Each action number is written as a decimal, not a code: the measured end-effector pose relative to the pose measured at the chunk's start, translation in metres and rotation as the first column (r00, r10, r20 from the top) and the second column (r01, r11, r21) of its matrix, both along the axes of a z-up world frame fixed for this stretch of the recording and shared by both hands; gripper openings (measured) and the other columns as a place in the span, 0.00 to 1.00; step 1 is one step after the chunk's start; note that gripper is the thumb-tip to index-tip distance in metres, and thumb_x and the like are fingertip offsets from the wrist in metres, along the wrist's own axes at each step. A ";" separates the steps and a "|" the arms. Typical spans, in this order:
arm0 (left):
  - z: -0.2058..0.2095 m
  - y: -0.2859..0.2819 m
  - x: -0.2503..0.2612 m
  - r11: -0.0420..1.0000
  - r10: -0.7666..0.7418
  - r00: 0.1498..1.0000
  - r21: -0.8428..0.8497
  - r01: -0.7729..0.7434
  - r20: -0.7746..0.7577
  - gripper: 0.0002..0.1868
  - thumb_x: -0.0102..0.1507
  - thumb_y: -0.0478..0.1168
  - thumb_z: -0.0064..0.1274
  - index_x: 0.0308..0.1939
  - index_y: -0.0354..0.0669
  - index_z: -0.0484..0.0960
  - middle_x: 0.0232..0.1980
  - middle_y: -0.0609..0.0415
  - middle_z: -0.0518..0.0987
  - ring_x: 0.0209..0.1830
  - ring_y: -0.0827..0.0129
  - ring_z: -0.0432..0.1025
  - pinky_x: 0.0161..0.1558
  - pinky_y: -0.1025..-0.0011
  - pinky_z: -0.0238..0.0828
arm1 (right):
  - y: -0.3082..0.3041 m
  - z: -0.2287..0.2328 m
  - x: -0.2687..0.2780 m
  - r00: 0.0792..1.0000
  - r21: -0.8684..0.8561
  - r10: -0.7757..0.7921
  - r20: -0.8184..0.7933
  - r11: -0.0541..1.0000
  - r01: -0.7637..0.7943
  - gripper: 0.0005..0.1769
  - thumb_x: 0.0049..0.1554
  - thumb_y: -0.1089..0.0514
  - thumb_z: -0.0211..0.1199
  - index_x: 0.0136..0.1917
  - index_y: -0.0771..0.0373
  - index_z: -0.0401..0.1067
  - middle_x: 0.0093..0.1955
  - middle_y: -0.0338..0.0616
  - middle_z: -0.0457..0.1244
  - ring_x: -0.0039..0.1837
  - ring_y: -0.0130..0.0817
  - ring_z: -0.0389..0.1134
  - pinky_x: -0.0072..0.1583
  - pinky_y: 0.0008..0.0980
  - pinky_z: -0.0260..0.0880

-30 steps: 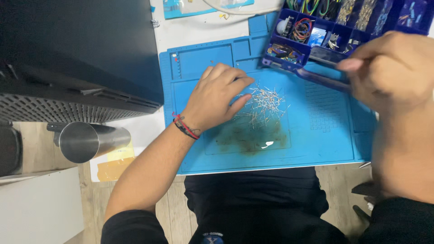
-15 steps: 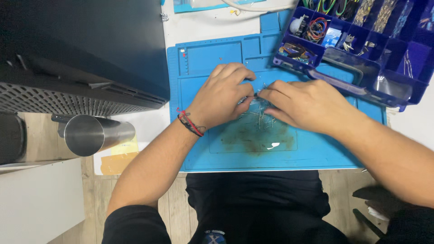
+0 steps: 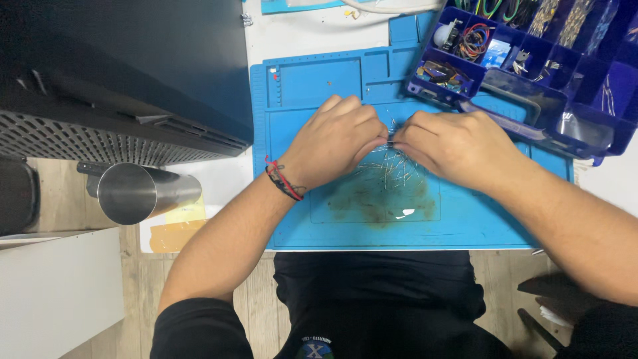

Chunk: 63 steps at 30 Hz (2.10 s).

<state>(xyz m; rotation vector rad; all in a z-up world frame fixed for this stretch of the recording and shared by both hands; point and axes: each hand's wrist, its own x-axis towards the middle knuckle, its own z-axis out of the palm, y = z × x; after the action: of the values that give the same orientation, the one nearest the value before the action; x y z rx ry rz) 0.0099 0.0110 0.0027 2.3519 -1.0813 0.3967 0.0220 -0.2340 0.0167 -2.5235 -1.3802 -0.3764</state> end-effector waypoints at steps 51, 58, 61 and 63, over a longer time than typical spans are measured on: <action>-0.004 -0.011 -0.009 0.869 -0.078 0.903 -0.473 -0.146 -0.423 0.05 0.70 0.41 0.55 0.48 0.55 0.84 0.37 0.63 0.84 0.39 0.69 0.75 0.48 0.70 0.71 | -0.013 -0.027 0.009 0.971 0.655 0.177 -0.161 0.755 -0.029 0.10 0.61 0.62 0.68 0.54 0.69 0.75 0.48 0.50 0.68 0.34 0.41 0.67 0.38 0.35 0.70; -0.009 -0.013 -0.011 0.772 -0.256 0.721 -0.585 -0.249 -0.644 0.05 0.70 0.43 0.57 0.46 0.53 0.86 0.35 0.63 0.85 0.37 0.84 0.73 0.45 0.77 0.72 | -0.001 -0.008 0.002 0.977 0.500 0.156 -0.142 0.863 -0.065 0.33 0.53 0.58 0.78 0.68 0.71 0.71 0.54 0.55 0.67 0.37 0.43 0.71 0.36 0.39 0.71; -0.013 -0.013 -0.011 0.767 -0.267 0.700 -0.586 -0.262 -0.663 0.04 0.69 0.43 0.58 0.46 0.53 0.86 0.34 0.65 0.85 0.36 0.86 0.72 0.44 0.80 0.71 | 0.000 -0.010 0.001 0.981 0.472 0.139 -0.135 0.880 -0.060 0.34 0.54 0.57 0.77 0.70 0.70 0.71 0.55 0.54 0.67 0.37 0.42 0.72 0.37 0.39 0.71; -0.015 -0.014 -0.011 0.766 -0.270 0.695 -0.586 -0.263 -0.666 0.05 0.69 0.43 0.59 0.46 0.53 0.86 0.34 0.65 0.85 0.36 0.86 0.72 0.44 0.80 0.71 | 0.001 -0.010 0.000 0.984 0.464 0.129 -0.123 0.884 -0.058 0.34 0.53 0.57 0.78 0.69 0.70 0.72 0.55 0.53 0.67 0.37 0.41 0.71 0.37 0.39 0.71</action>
<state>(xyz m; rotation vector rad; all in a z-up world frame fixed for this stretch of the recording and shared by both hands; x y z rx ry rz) -0.0015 -0.0025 -0.0120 1.5973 -0.4318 -0.1747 0.0219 -0.2331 0.0070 -2.0461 -1.1827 -0.4253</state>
